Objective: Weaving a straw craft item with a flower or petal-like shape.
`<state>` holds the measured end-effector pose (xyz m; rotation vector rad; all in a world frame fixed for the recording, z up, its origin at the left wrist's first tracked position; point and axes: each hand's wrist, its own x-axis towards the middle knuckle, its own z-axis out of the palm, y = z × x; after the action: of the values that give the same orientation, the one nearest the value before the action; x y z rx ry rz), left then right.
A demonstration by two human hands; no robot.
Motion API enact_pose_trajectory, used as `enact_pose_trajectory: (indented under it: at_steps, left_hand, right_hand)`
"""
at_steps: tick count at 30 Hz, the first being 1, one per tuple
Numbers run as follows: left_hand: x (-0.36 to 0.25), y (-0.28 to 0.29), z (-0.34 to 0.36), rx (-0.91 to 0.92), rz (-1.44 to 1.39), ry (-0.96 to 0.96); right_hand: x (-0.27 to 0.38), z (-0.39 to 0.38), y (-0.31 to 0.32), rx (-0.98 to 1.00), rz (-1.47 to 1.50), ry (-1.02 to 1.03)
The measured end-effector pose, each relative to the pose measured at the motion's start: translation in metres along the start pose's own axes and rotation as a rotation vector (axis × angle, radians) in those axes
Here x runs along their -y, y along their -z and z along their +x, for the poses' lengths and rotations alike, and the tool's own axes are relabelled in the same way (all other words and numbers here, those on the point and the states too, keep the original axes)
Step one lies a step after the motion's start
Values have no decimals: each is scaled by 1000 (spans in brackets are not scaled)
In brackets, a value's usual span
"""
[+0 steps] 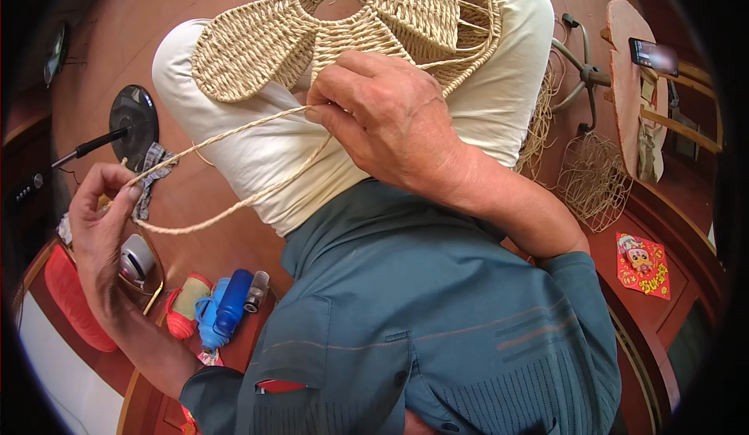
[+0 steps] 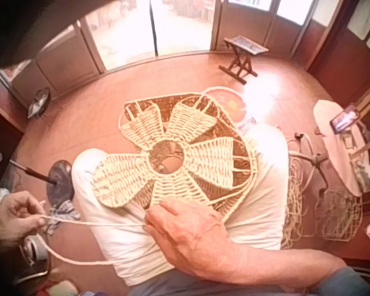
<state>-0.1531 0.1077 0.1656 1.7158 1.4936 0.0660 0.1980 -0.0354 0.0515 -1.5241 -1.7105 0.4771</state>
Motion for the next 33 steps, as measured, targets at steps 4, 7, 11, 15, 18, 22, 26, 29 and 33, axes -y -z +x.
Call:
enact_pose_trajectory:
  at_steps: [4,7,11,15,18,22,26,29,33]
  left_hand:
    - [56,31,16,-509,762,-189]
    - [184,111,15,-615,729,35]
    - [235,161,-9,-830,921,540]
    - [211,147,-15,-730,1058,167]
    - [22,-38,-1,-446,318,-237]
    - [-37,-192,-5,-296,220,-806]
    - [-22,-243,14,-383,174,-928]
    - [-15,-245,16,-340,240,-981]
    - [-15,-236,20,-317,320,-1032]
  right_hand:
    - [-15,-11,9,-6,21,-88]
    - [-11,-15,9,46,26,-127]
    - [-14,-18,9,46,11,-135]
    - [-12,-15,9,56,-10,-169]
    - [-18,-20,9,39,-28,-184]
    - [-19,-21,13,-24,-25,-169]
    - [-19,-21,12,18,-76,-156]
    - [-24,-25,3,-53,-18,-127]
    - [-20,-25,-2,-102,18,-146]
